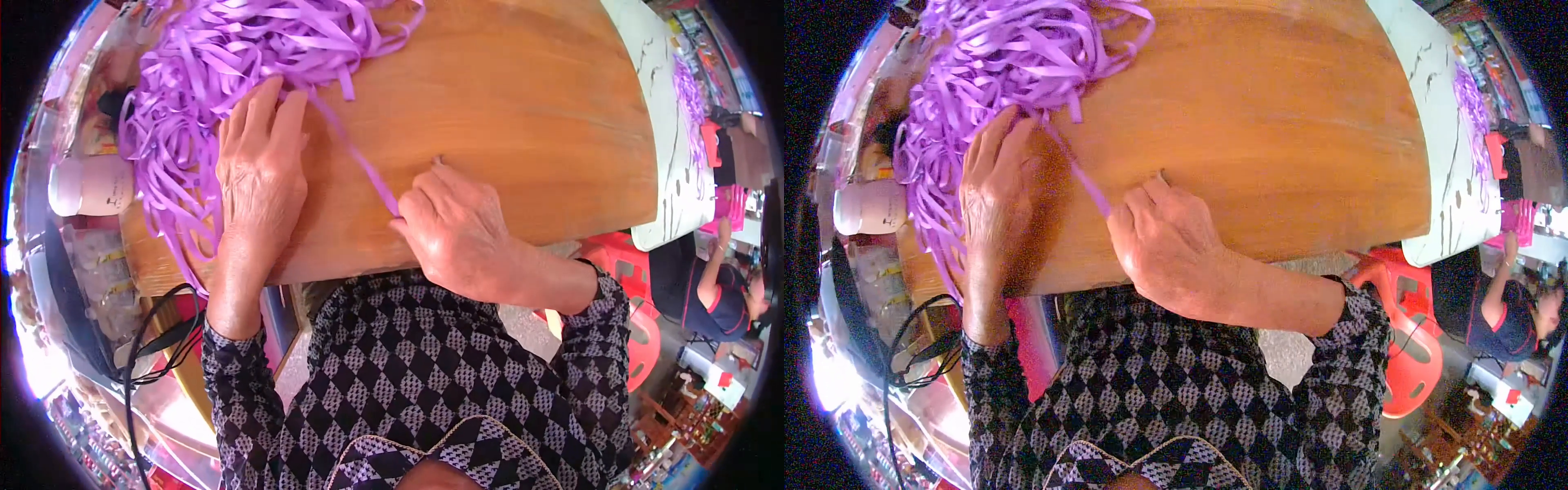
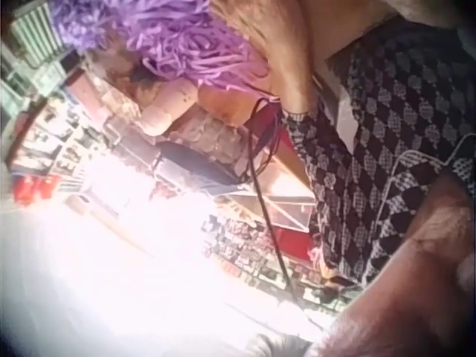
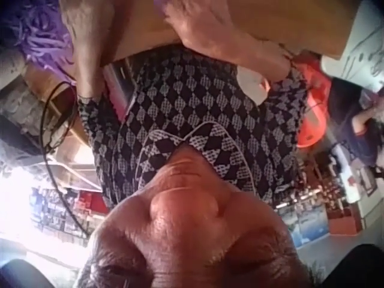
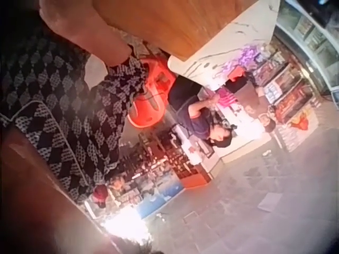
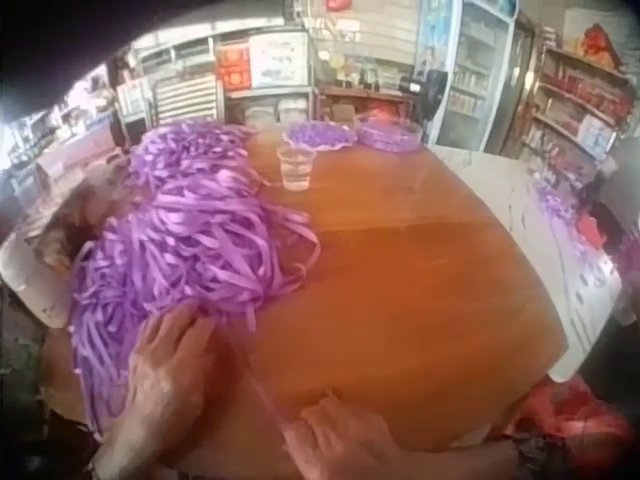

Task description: The person ties knots in purple ribbons by hand, pulling each ribbon through a loop and tightening it before setting it aside on the wooden table.

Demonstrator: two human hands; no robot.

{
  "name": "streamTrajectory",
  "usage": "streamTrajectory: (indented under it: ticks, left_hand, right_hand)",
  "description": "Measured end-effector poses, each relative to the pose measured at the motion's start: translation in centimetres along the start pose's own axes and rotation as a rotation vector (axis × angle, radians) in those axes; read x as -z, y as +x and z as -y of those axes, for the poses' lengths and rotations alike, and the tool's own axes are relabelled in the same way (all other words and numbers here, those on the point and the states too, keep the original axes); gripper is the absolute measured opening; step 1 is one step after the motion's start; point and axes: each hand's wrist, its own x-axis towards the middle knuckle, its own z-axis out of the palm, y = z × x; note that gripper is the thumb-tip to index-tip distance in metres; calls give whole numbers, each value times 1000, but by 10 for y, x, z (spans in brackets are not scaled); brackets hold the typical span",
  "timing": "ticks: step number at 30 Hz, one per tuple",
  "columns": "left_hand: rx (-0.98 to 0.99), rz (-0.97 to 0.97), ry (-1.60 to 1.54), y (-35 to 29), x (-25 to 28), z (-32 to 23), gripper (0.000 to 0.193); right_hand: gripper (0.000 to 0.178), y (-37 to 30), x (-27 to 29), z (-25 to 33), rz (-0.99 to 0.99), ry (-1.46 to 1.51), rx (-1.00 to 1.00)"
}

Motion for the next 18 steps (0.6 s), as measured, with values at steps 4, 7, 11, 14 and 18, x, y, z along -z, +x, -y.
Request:
streamTrajectory:
  ticks: [4, 7, 11, 14, 18]
  left_hand:
    - [-40, -109, -145, -11, 14, -8, 31]
    - [-175, -76, -497, -17, 23, -43, 37]
    - [68, 237, -1071, -13, 19, -61, 38]
    - [251, 379, -1234, -19, 13, -61, 22]
    - [299, 536, -1273, -27, 14, -51, 14]
  right_hand:
    - [20, 2, 6, -7, -5, 159, -35]
    - [15, 0, 16, 0, 24, 288, -65]
    - [14, -8, 34, 0, 242, 744, -425]
    - [11, -7, 57, -9, 256, 736, -465]
    - [10, -12, 70, -19, 229, 613, -417]
